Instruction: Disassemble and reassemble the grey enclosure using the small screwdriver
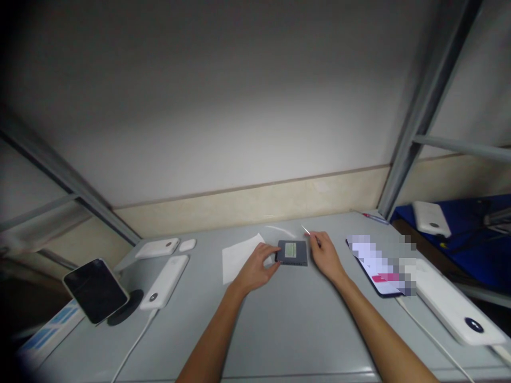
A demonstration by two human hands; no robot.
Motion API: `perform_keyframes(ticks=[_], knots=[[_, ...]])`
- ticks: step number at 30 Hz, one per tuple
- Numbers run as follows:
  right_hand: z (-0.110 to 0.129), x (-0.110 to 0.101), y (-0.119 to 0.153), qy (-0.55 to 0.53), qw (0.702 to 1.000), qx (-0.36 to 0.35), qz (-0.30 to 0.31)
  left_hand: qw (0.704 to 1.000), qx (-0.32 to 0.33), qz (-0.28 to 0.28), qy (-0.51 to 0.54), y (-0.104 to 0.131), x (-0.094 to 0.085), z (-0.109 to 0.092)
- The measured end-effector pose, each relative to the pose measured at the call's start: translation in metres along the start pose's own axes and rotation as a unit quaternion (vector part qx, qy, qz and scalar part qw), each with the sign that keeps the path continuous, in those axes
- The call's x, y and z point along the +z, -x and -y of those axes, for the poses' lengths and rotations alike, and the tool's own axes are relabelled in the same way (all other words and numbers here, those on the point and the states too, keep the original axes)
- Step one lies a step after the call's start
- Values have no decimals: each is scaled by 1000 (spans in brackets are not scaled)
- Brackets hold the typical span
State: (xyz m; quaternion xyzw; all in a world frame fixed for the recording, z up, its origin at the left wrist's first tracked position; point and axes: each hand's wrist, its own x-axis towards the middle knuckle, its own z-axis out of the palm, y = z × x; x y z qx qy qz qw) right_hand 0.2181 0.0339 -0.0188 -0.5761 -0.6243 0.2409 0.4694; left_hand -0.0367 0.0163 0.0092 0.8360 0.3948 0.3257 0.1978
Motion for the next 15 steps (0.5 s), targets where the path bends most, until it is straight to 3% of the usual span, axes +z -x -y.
perform_keyframes(ticks=[6, 15], knots=[[2, -16, 1, -57, 997, 40, -19, 1000, 4, -25, -11, 1, 6, -6], [4, -10, -1, -152, 985, 39, -65, 1000, 0, 0, 24, -1, 23, -12]])
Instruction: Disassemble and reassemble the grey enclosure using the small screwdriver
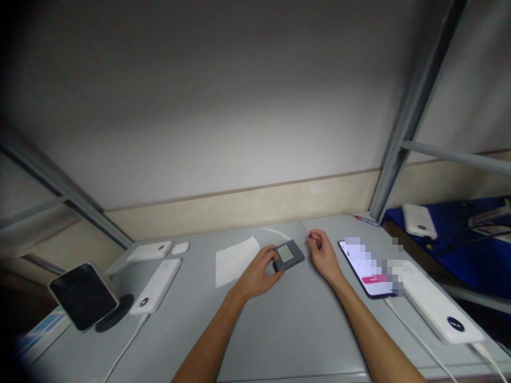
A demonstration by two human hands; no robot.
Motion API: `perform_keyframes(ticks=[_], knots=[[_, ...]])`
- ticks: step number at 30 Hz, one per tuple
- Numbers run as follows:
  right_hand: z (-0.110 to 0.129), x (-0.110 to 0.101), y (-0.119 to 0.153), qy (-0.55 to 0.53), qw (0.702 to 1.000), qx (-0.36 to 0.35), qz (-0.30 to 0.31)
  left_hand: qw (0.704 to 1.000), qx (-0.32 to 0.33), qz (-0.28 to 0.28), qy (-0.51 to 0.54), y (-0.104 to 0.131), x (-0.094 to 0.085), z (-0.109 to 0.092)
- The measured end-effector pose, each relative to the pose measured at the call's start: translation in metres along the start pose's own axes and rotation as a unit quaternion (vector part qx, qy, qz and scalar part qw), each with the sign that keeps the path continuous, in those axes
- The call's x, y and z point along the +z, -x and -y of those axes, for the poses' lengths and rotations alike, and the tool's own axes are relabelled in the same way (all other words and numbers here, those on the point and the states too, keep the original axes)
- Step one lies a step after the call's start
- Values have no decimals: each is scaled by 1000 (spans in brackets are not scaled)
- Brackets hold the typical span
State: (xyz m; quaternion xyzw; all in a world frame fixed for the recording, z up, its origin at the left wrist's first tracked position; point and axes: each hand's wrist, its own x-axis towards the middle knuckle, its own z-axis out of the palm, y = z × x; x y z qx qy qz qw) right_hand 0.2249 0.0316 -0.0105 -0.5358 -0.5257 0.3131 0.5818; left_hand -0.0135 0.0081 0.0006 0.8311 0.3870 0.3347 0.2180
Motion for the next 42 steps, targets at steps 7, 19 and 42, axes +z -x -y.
perform_keyframes(ticks=[7, 19, 42], knots=[[24, 2, 9, -61, 998, 22, -10, 998, -9, -62, -19, 1, -1, -5], [61, 5, 1, -11, 989, -147, -24, 991, -120, -63, -12, 1, 7, -4], [83, 43, 20, -175, 968, -179, 16, 965, -155, -53, 205, -1, 7, -16]])
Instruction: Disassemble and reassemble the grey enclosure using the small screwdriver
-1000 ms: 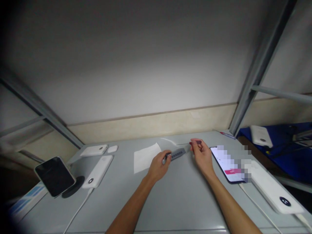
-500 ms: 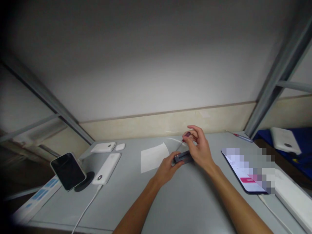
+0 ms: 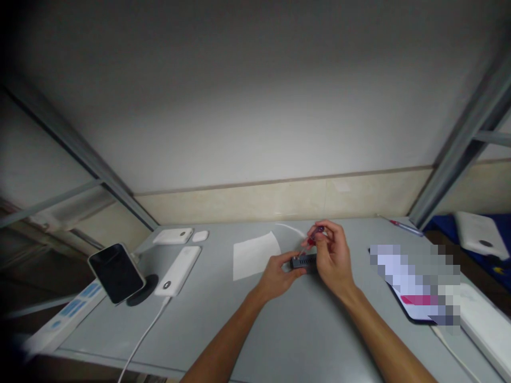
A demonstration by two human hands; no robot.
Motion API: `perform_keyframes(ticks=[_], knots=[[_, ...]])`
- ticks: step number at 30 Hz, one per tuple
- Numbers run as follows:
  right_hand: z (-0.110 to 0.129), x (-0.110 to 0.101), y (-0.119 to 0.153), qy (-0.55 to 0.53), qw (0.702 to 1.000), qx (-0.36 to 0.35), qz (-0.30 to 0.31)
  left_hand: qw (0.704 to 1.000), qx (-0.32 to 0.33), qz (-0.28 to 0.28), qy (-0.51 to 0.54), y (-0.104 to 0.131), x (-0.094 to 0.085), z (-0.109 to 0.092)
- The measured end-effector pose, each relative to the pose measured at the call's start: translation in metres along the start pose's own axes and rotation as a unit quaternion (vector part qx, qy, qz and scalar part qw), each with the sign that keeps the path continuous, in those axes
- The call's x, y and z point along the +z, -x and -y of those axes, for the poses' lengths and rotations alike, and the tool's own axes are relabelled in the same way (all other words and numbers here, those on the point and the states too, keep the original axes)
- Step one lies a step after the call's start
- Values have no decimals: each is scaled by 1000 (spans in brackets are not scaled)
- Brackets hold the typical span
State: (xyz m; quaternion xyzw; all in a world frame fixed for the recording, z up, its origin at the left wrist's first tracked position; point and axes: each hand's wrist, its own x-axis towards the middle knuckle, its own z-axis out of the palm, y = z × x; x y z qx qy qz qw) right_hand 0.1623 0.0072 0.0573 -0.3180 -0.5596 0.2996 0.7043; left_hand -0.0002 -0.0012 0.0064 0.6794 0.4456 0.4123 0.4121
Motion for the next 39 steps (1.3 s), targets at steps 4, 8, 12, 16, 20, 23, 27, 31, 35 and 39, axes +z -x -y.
perform_keyframes(ticks=[4, 8, 12, 16, 20, 23, 27, 31, 35, 39], knots=[[4, 2, 4, -6, 1000, -6, 11, 1000, 2, 13, 20, 2, 5, -5], [3, 2, 5, -1, 1000, 11, 16, 1000, 8, 14, 7, 3, 6, -7], [-1, 1, 5, -7, 999, 42, 30, 999, 24, 12, 18, 3, 6, -4], [-2, -1, 6, -8, 998, 51, 42, 1000, 23, 10, 19, 3, 8, -4], [0, -2, 6, -6, 997, 51, 52, 1000, 25, 9, 12, 3, 8, -7], [1, -3, 6, -8, 998, 44, 40, 999, 27, 10, 15, 4, 7, -8], [0, -4, 5, 4, 998, 40, 39, 999, 26, 18, 23, 4, 7, -6], [-1, -4, 6, 13, 999, 32, 32, 999, 21, 16, 19, 3, 7, -5], [0, -4, 5, 18, 998, 37, 39, 1000, 16, 13, 4, 3, 7, -6], [-1, -5, 2, 23, 999, 31, 26, 1000, 18, 11, 13, 3, 7, -6]])
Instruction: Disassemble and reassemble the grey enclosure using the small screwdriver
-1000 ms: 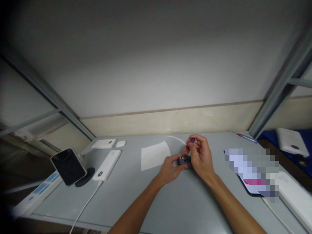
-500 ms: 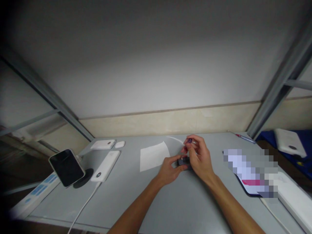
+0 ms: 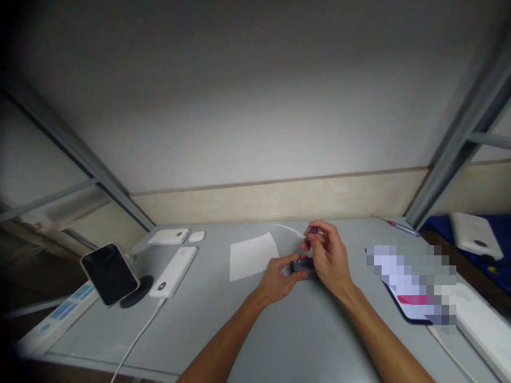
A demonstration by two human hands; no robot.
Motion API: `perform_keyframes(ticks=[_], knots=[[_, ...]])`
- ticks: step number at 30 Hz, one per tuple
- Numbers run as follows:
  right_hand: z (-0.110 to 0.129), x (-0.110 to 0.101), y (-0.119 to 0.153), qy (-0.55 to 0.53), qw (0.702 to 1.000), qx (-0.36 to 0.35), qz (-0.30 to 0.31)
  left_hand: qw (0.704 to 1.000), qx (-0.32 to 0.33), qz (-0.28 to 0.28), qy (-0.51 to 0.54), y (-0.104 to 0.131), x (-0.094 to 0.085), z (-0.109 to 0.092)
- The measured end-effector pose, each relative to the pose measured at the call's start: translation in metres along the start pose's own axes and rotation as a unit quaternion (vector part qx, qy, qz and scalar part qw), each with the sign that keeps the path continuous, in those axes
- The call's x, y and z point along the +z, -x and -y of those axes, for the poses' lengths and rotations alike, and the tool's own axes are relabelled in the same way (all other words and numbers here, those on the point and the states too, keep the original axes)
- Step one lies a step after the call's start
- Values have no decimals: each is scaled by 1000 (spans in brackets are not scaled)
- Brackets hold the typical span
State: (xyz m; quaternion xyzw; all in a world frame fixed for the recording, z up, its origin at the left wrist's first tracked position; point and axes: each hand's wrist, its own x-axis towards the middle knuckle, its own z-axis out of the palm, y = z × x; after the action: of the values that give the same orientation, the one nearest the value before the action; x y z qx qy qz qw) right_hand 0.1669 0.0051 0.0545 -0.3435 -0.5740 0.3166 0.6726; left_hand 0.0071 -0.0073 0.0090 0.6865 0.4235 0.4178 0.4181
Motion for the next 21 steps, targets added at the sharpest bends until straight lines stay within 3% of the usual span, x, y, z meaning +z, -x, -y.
perform_keyframes(ticks=[21], knots=[[-3, -2, 1, 19, 1000, -21, 10, 1000, 2, 15, 6, 1, -2, -5]])
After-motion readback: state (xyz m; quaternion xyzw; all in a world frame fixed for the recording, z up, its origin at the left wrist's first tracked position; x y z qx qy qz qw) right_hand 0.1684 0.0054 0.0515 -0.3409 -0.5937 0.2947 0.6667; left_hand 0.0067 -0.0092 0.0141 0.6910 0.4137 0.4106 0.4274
